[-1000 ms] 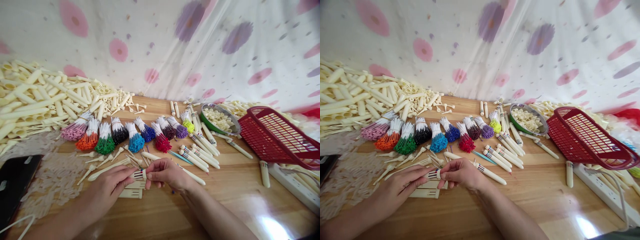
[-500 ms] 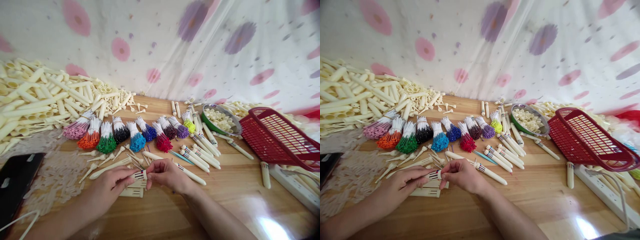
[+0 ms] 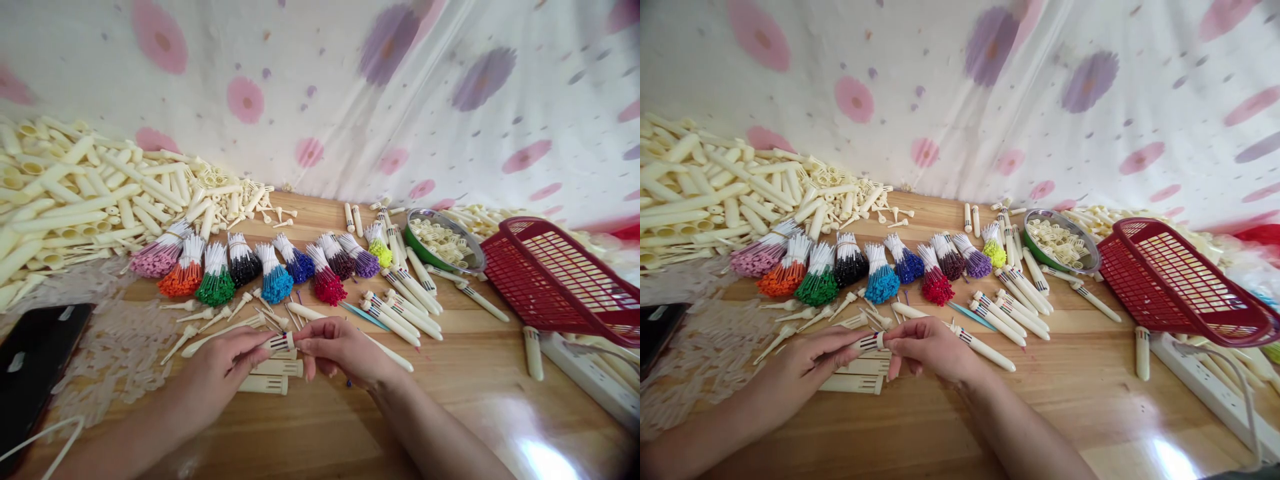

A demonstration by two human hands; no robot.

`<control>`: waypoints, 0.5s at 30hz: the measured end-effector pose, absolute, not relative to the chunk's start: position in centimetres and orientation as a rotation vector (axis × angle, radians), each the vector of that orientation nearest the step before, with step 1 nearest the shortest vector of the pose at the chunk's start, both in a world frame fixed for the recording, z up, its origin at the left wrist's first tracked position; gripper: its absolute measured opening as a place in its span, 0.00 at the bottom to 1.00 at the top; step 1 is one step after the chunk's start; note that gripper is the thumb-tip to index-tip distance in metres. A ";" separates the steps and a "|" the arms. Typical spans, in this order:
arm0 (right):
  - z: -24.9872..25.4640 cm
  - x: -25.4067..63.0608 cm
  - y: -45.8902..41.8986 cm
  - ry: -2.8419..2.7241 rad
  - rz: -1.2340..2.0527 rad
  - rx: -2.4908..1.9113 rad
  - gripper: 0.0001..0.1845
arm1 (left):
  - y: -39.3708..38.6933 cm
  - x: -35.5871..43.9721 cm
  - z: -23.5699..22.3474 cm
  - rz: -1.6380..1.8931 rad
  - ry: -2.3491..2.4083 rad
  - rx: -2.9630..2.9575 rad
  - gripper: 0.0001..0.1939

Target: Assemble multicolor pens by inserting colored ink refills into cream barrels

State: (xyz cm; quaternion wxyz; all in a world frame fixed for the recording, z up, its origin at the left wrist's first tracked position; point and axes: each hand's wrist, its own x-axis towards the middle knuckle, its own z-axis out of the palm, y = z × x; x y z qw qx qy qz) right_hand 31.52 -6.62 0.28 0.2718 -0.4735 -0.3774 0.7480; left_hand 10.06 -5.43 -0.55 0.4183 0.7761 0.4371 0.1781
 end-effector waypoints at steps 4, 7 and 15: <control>0.3 31.5 -6.7 -0.980 2.004 -1.250 0.19 | -5.4 10.0 -0.8 0.560 1.128 2.003 0.16; 0.6 31.2 -7.1 -1.133 1.896 -1.295 0.20 | -5.4 10.1 -0.9 0.561 1.158 2.000 0.15; 0.4 31.1 -7.0 -1.033 1.834 -1.362 0.22 | -5.2 10.5 -0.3 0.561 1.147 1.915 0.16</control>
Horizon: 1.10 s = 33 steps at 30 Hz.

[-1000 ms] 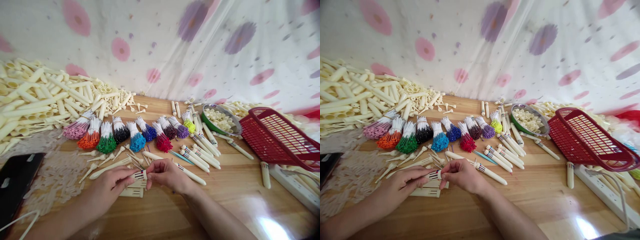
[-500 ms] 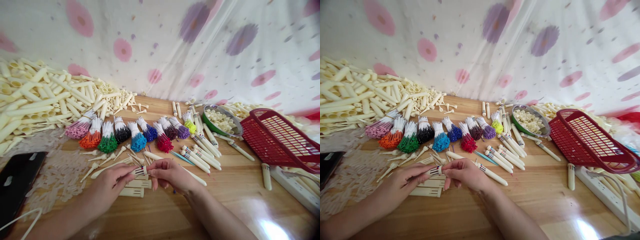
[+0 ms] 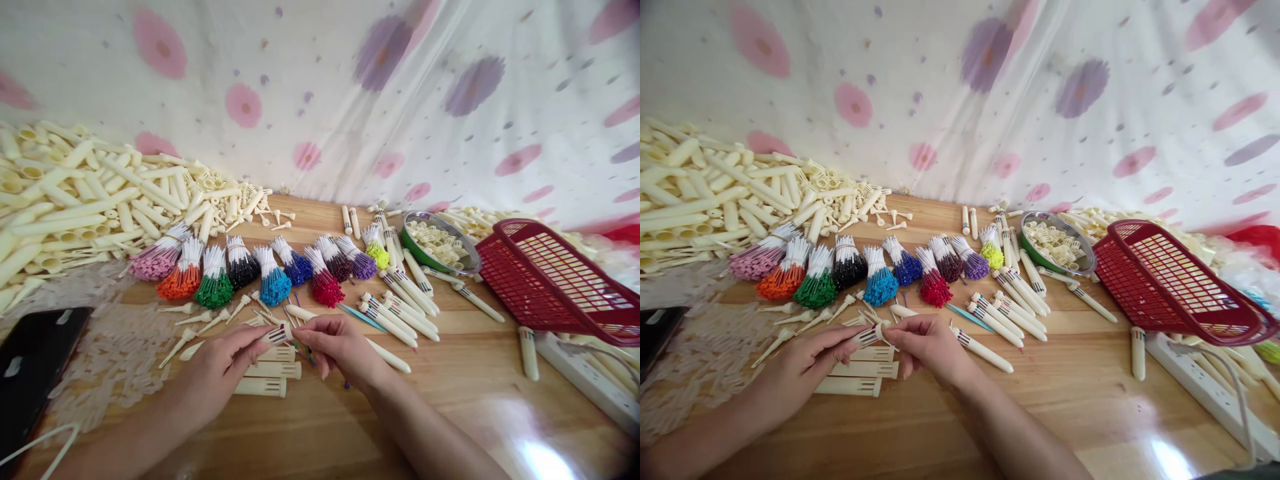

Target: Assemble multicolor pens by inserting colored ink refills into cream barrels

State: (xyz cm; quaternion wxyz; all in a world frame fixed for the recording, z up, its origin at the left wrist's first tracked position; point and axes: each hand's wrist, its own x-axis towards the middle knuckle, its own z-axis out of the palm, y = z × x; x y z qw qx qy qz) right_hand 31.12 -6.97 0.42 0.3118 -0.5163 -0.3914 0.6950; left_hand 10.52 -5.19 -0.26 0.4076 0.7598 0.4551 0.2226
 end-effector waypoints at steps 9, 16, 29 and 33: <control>0.2 34.1 -5.1 -1.280 1.189 -1.557 0.24 | -4.6 9.6 -1.4 0.615 1.281 1.828 0.18; 1.4 43.5 -0.9 -1.328 0.160 -2.201 0.20 | -4.5 9.5 -1.6 0.666 1.298 1.764 0.19; 0.1 48.9 6.8 -1.565 0.494 -2.687 0.17 | -4.5 9.4 -1.7 0.694 1.308 1.754 0.18; 0.5 49.1 6.4 -1.612 0.478 -2.722 0.17 | -4.4 9.3 -1.7 0.682 1.300 1.761 0.18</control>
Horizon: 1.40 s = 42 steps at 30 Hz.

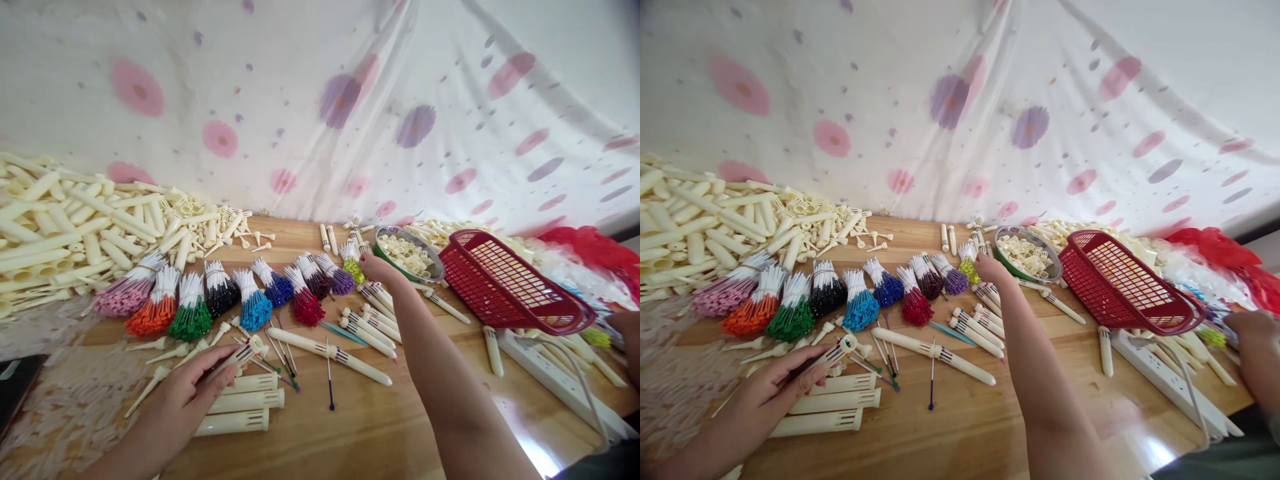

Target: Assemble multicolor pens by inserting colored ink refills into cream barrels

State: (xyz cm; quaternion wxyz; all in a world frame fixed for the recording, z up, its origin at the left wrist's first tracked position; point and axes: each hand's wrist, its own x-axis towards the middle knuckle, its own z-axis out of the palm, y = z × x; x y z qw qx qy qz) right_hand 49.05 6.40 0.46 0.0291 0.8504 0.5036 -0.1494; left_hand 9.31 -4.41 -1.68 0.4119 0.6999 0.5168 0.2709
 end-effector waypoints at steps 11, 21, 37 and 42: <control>0.2 46.5 6.8 1.609 -0.311 2.548 0.17 | -4.7 9.7 -1.5 0.670 1.293 1.714 0.18; -0.2 48.3 5.6 1.770 -0.711 2.588 0.16 | -4.8 9.4 -1.6 0.640 1.298 1.711 0.19; 3.6 39.8 -5.5 2.433 -2.071 2.380 0.10 | -4.6 9.1 -2.2 0.586 1.177 1.914 0.18; 3.0 35.6 -6.4 1.844 -2.982 1.799 0.09 | -4.3 8.9 -2.3 0.619 1.166 1.943 0.19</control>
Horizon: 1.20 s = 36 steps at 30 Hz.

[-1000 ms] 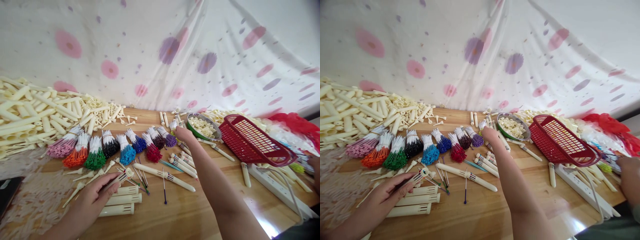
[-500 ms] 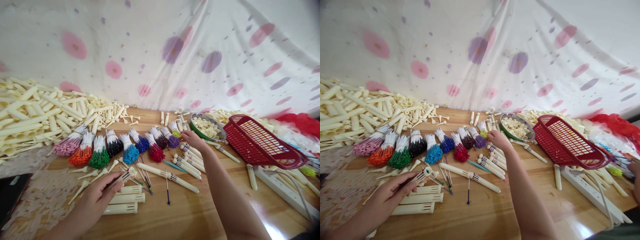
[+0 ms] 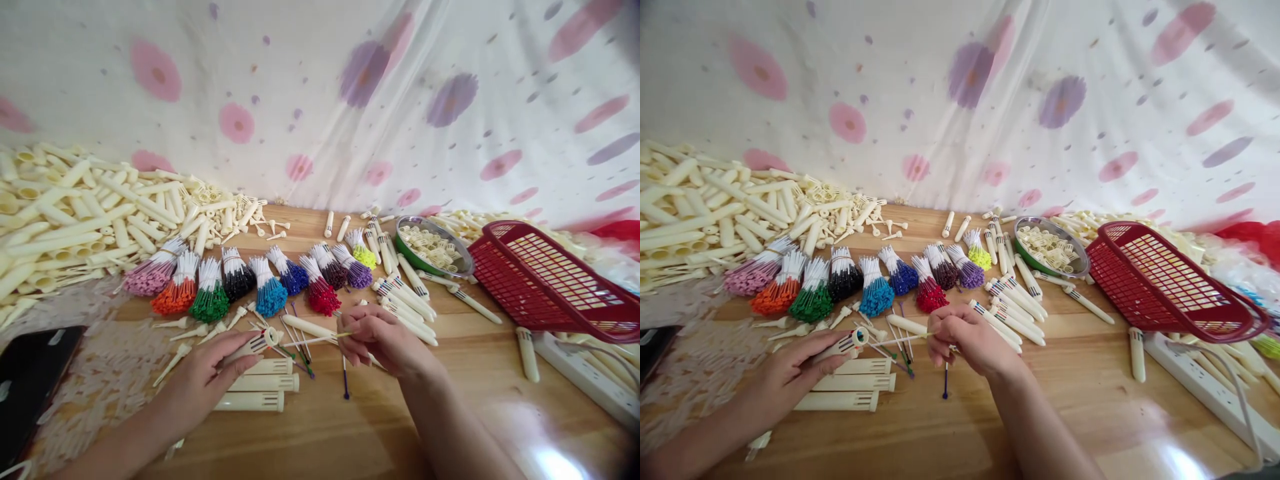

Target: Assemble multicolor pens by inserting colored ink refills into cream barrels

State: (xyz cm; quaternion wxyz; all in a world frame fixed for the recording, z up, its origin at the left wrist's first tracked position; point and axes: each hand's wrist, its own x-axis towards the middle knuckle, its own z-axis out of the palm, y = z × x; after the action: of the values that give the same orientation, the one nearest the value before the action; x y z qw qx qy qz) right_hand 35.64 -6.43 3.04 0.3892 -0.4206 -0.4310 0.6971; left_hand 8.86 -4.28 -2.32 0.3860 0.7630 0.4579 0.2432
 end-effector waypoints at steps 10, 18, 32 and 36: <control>2.8 36.0 -5.9 -0.959 1.772 -1.046 0.10 | -4.4 8.8 -2.1 0.569 1.060 2.091 0.19; 2.7 34.4 -5.8 -0.983 1.823 -1.106 0.08 | -4.8 9.1 -1.3 0.453 0.988 2.136 0.19; 2.7 34.7 -5.7 -0.993 1.850 -1.103 0.08 | -4.9 9.4 -0.7 0.447 0.988 2.086 0.18; 2.5 35.0 -5.7 -0.999 1.845 -1.080 0.09 | -5.0 9.3 -0.8 0.434 0.988 2.094 0.19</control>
State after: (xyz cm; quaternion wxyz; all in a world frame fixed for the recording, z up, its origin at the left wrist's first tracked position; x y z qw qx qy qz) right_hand 35.02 -5.69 2.46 0.3812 -0.4230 -0.3916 0.7228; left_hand 9.35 -4.97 -0.76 0.3827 0.8212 0.3874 0.1703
